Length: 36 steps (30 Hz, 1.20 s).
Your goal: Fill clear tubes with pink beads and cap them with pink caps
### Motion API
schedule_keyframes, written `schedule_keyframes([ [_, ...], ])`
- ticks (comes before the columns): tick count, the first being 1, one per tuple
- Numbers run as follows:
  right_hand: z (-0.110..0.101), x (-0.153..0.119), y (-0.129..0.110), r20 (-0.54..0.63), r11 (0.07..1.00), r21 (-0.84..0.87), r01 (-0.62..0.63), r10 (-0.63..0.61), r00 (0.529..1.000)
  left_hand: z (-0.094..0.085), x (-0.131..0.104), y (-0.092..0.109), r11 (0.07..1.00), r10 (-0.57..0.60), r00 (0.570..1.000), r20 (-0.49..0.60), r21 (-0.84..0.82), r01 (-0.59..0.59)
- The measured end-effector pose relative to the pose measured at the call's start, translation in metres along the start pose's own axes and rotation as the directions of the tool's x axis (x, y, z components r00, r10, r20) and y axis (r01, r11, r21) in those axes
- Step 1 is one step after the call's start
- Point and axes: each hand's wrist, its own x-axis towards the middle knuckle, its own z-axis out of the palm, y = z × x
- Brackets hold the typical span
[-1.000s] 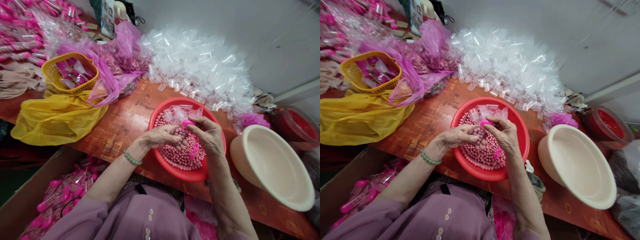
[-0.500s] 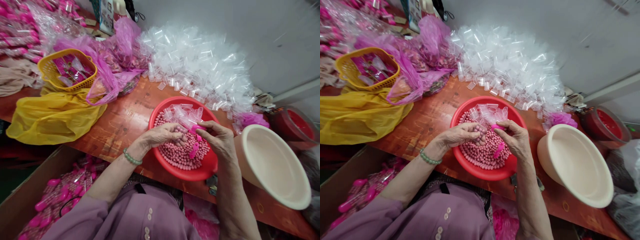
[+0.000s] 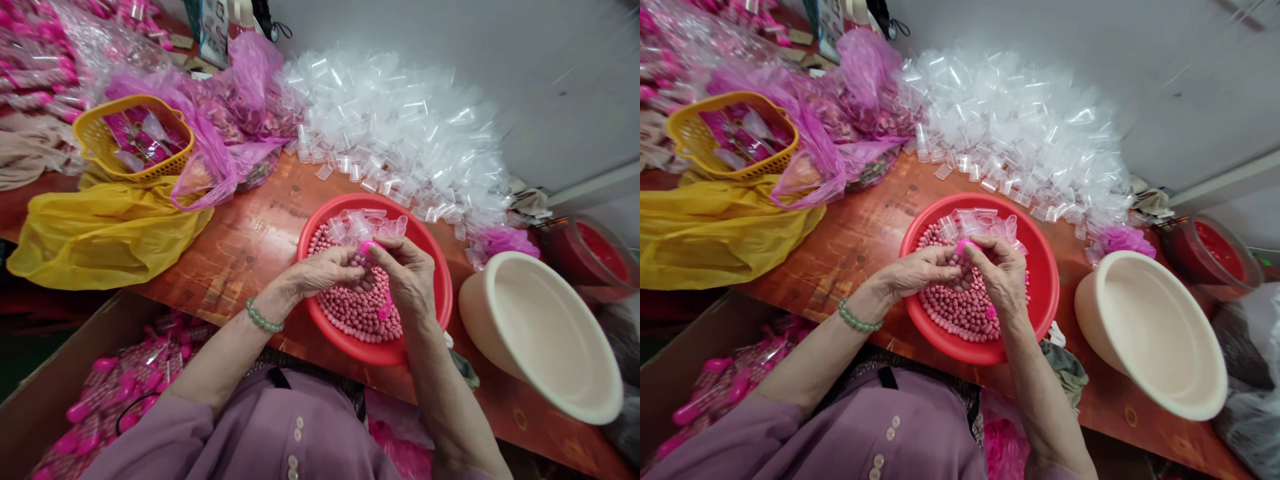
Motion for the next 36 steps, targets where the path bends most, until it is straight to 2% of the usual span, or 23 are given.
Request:
schedule_keyframes([
  [8,0.007,-0.002,0.006,-0.048,0.992,-0.065,0.106,-0.109,0.993,0.004,0.001,0.000,0.990,0.084,0.995,-0.045,0.121,-0.078],
  [14,0.006,-0.003,0.004,0.013,0.943,-0.239,0.233,-0.237,0.972,0.001,0.002,-0.003,0.994,0.104,0.994,-0.017,0.031,-0.103],
  [17,-0.001,-0.004,0.006,0.147,0.839,-0.381,0.388,-0.359,0.922,-0.001,0.004,-0.005,0.992,0.127,0.991,-0.051,0.009,-0.126],
  [19,-0.005,-0.005,0.009,0.296,0.707,-0.477,0.523,-0.431,0.852,-0.002,0.005,-0.005,0.993,0.120,0.989,-0.091,-0.010,-0.121],
  [21,-0.006,-0.006,0.012,0.426,0.563,-0.545,0.621,-0.453,0.784,-0.002,0.006,-0.005,0.995,0.089,0.992,-0.094,-0.041,-0.093],
  [23,-0.006,-0.008,0.015,0.485,0.447,-0.600,0.664,-0.457,0.746,-0.002,0.006,-0.005,0.996,0.061,0.995,-0.073,-0.068,-0.066],
  [25,-0.004,-0.008,0.018,0.490,0.368,-0.641,0.674,-0.480,0.728,-0.002,0.007,-0.004,0.995,0.055,0.996,-0.066,-0.080,-0.061],
  [28,-0.002,-0.008,0.018,0.493,0.312,-0.664,0.680,-0.501,0.711,-0.002,0.007,-0.004,0.994,0.045,0.997,-0.056,-0.097,-0.050],
  [36,0.001,-0.010,0.009,0.508,0.312,-0.689,0.654,-0.435,0.743,-0.004,0.004,-0.003,0.994,0.067,0.997,-0.044,-0.085,-0.071],
])
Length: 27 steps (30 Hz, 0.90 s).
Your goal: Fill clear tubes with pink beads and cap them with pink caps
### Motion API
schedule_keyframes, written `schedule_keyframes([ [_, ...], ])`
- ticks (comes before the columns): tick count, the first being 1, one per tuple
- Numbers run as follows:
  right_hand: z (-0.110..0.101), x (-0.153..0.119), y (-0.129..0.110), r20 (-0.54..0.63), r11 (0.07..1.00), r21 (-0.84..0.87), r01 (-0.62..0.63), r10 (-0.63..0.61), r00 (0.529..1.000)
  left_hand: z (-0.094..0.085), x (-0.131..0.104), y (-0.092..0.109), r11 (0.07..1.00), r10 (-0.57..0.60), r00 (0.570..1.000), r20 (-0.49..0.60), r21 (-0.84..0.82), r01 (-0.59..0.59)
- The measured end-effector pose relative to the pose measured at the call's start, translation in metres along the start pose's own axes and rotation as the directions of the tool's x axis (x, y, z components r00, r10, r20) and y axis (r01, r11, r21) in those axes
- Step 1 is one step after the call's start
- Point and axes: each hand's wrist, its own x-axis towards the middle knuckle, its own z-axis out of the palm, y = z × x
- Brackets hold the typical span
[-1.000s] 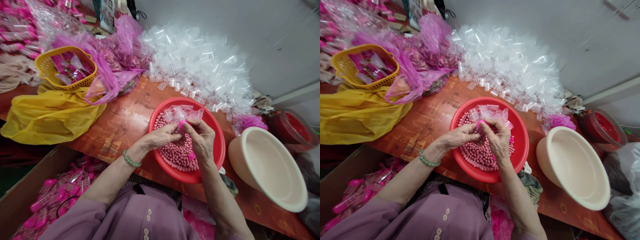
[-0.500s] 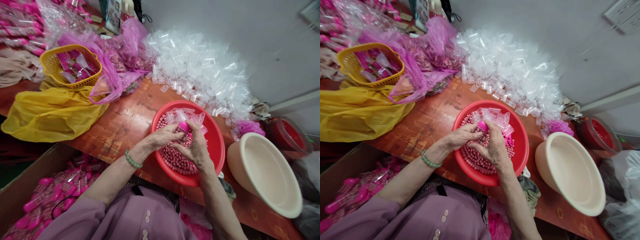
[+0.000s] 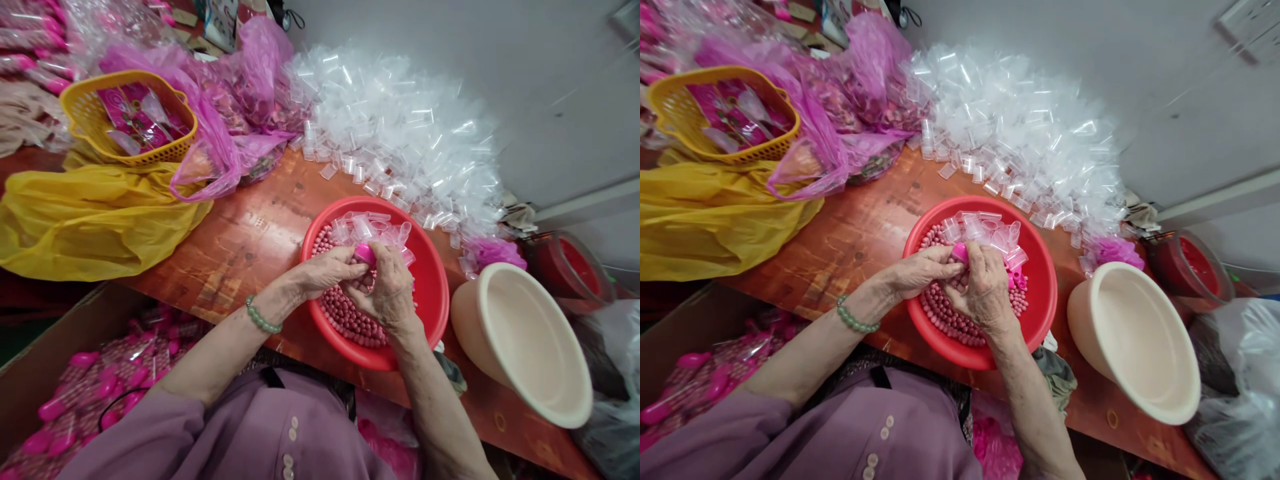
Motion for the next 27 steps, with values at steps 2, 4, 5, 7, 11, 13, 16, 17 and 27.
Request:
schedule_keyframes([
  [2,-0.001,0.001,-0.001,0.004,1.000,-0.010,0.002,-0.002,1.000,0.000,-0.001,0.001,1.000,-0.003,1.000,0.011,-0.004,0.003],
  [4,-0.001,0.001,-0.001,-0.006,1.000,-0.017,0.006,-0.006,1.000,0.000,-0.001,0.002,1.000,-0.005,1.000,0.023,-0.011,0.005],
  [5,0.000,0.002,0.000,-0.008,1.000,-0.015,0.004,-0.005,1.000,0.000,-0.001,0.002,1.000,-0.005,1.000,0.019,-0.016,0.006],
  [7,0.002,0.002,0.000,0.004,1.000,-0.004,-0.007,0.007,1.000,0.002,0.002,0.003,1.000,-0.018,0.999,-0.027,-0.026,0.018],
  [11,0.006,0.004,-0.007,0.071,1.000,-0.016,-0.022,0.023,0.997,0.009,0.008,0.004,1.000,-0.006,0.964,-0.265,0.005,0.007],
  [13,0.006,0.005,-0.014,0.095,0.999,-0.040,-0.009,0.013,0.995,0.013,0.009,0.005,0.993,0.107,0.904,-0.414,0.087,-0.078],
  [16,0.008,0.008,-0.025,0.101,0.997,-0.073,0.024,-0.016,0.995,0.017,0.006,0.005,0.945,0.277,0.784,-0.556,0.305,-0.117],
  [17,0.009,0.009,-0.028,0.101,0.996,-0.079,0.034,-0.026,0.995,0.017,0.005,0.004,0.922,0.313,0.753,-0.578,0.374,-0.097],
  [27,-0.017,-0.005,0.001,0.153,0.979,0.202,-0.034,0.003,0.988,0.027,-0.053,0.016,0.878,0.377,0.796,-0.474,0.456,-0.144],
])
